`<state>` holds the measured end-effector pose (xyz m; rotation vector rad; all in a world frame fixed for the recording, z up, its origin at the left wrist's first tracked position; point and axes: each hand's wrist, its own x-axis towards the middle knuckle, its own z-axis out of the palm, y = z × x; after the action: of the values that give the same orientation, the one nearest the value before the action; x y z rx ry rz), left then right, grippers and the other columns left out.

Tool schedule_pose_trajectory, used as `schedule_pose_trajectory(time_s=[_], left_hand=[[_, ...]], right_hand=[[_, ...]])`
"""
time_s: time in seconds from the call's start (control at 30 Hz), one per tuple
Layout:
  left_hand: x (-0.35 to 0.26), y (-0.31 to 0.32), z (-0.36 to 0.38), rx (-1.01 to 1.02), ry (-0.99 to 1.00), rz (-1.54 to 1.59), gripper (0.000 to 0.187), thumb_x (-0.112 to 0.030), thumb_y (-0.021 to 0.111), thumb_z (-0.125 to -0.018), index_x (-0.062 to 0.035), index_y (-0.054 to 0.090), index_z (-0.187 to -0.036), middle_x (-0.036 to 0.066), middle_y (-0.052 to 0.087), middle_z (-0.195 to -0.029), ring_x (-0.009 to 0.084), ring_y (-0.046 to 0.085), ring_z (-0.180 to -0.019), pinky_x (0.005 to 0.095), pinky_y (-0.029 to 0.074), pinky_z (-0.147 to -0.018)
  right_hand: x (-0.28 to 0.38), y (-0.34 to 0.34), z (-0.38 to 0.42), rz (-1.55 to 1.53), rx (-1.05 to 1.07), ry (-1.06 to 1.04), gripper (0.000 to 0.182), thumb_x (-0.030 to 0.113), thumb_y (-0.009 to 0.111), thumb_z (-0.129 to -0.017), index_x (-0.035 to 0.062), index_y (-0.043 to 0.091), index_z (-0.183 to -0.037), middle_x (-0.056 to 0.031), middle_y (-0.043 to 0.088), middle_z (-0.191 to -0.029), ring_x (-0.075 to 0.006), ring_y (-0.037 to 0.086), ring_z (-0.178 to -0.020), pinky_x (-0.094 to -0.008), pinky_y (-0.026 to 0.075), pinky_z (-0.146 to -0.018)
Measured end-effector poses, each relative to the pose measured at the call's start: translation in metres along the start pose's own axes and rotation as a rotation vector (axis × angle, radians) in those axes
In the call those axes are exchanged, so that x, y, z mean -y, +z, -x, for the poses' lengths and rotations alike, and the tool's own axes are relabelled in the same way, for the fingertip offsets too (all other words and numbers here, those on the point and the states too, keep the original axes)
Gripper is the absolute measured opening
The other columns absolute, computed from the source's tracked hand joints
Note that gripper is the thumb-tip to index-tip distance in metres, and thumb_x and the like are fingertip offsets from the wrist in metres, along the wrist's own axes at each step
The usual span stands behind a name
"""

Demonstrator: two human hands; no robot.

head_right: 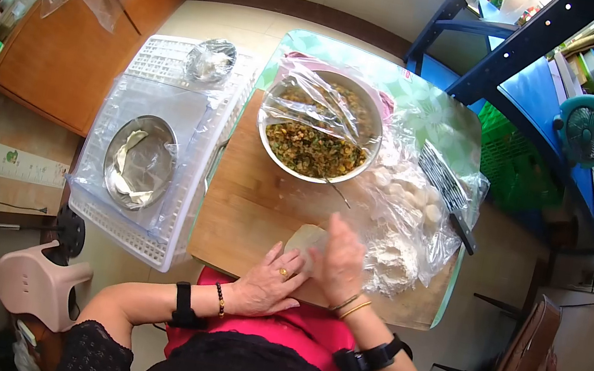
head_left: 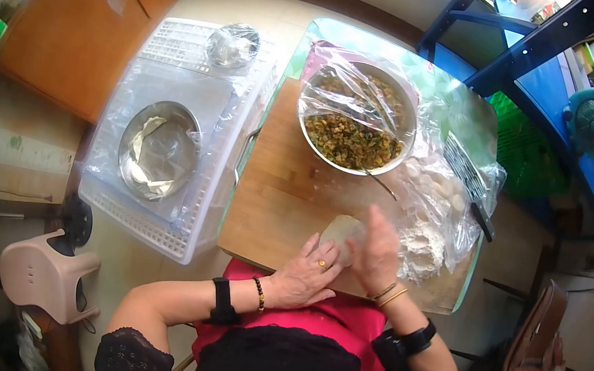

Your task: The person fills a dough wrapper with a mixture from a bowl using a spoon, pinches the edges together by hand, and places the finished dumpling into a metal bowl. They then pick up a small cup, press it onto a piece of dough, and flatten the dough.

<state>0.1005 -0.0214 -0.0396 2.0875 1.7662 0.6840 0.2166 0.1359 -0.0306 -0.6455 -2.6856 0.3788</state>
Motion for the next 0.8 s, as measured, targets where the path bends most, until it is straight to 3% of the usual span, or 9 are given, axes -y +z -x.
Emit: schedule_pose_trajectory(time_s=[0.17, 0.27, 0.37, 0.43, 0.57, 0.63, 0.7, 0.8], left_hand=[[0.006, 0.000, 0.006, 0.010, -0.031, -0.038, 0.063, -0.040, 0.066, -0.083, 0.0004, 0.049, -0.128, 0.022, 0.045, -0.128, 0.0385, 0.039, -0.128, 0.0593, 0.022, -0.110], [0.014, -0.010, -0.004, -0.027, -0.120, -0.030, 0.064, -0.040, 0.066, -0.083, 0.0012, 0.049, -0.128, 0.023, 0.045, -0.128, 0.0394, 0.038, -0.128, 0.0592, 0.022, -0.110], [0.018, -0.005, -0.010, -0.038, -0.200, -0.009, 0.064, -0.039, 0.066, -0.082, 0.0015, 0.049, -0.128, 0.025, 0.045, -0.129, 0.0416, 0.038, -0.128, 0.0579, 0.023, -0.110], [0.016, 0.001, -0.017, -0.047, -0.100, -0.015, 0.063, -0.038, 0.067, -0.081, 0.0015, 0.049, -0.127, 0.025, 0.044, -0.130, 0.0414, 0.037, -0.129, 0.0573, 0.024, -0.111], [0.000, 0.009, -0.023, -0.031, 0.005, 0.013, 0.062, -0.038, 0.067, -0.082, 0.0018, 0.050, -0.126, 0.025, 0.043, -0.132, 0.0406, 0.036, -0.131, 0.0574, 0.025, -0.111], [-0.004, 0.008, -0.021, 0.109, 0.034, 0.057, 0.061, -0.039, 0.065, -0.083, 0.0013, 0.050, -0.126, 0.025, 0.041, -0.137, 0.0392, 0.034, -0.134, 0.0578, 0.024, -0.111], [-0.004, 0.006, -0.017, 0.242, 0.008, 0.040, 0.060, -0.040, 0.064, -0.084, 0.0004, 0.050, -0.126, 0.023, 0.041, -0.139, 0.0378, 0.034, -0.135, 0.0581, 0.024, -0.111], [-0.001, 0.009, -0.011, 0.076, 0.050, 0.006, 0.059, -0.040, 0.065, -0.083, -0.0004, 0.051, -0.125, 0.021, 0.043, -0.136, 0.0366, 0.036, -0.133, 0.0583, 0.024, -0.111]], right_hand=[[-0.023, 0.020, -0.010, 0.105, -0.009, 0.045, 0.077, 0.029, 0.075, -0.074, 0.0012, 0.040, -0.137, -0.0161, 0.056, -0.113, -0.0323, 0.054, -0.100, -0.0446, 0.042, -0.084], [-0.053, 0.016, -0.021, -0.223, -0.079, 0.344, 0.075, 0.026, 0.073, -0.079, 0.0016, 0.037, -0.140, -0.0172, 0.056, -0.107, -0.0327, 0.054, -0.098, -0.0429, 0.044, -0.083], [-0.051, -0.003, -0.016, -0.243, -0.082, 0.333, 0.076, 0.021, 0.072, -0.079, 0.0012, 0.034, -0.142, -0.0183, 0.055, -0.107, -0.0337, 0.054, -0.098, -0.0422, 0.045, -0.085], [-0.045, -0.010, -0.008, -0.230, -0.068, 0.330, 0.078, 0.016, 0.072, -0.079, 0.0014, 0.032, -0.144, -0.0197, 0.055, -0.111, -0.0352, 0.054, -0.100, -0.0435, 0.044, -0.090], [-0.016, -0.019, 0.002, -0.171, -0.049, 0.105, 0.078, 0.017, 0.071, -0.078, -0.0001, 0.034, -0.144, -0.0209, 0.052, -0.123, -0.0368, 0.052, -0.107, -0.0438, 0.041, -0.093], [0.001, -0.017, 0.011, -0.055, 0.106, 0.072, 0.081, 0.014, 0.072, -0.075, 0.0007, 0.033, -0.144, -0.0217, 0.051, -0.129, -0.0366, 0.051, -0.116, -0.0454, 0.040, -0.095], [0.003, 0.000, 0.016, -0.026, 0.118, 0.014, 0.083, 0.018, 0.074, -0.072, 0.0014, 0.035, -0.143, -0.0200, 0.051, -0.128, -0.0347, 0.050, -0.115, -0.0453, 0.038, -0.095], [-0.009, 0.003, 0.000, 0.140, 0.040, 0.101, 0.079, 0.033, 0.073, -0.077, 0.0007, 0.038, -0.140, -0.0178, 0.052, -0.124, -0.0330, 0.051, -0.110, -0.0434, 0.038, -0.092]])
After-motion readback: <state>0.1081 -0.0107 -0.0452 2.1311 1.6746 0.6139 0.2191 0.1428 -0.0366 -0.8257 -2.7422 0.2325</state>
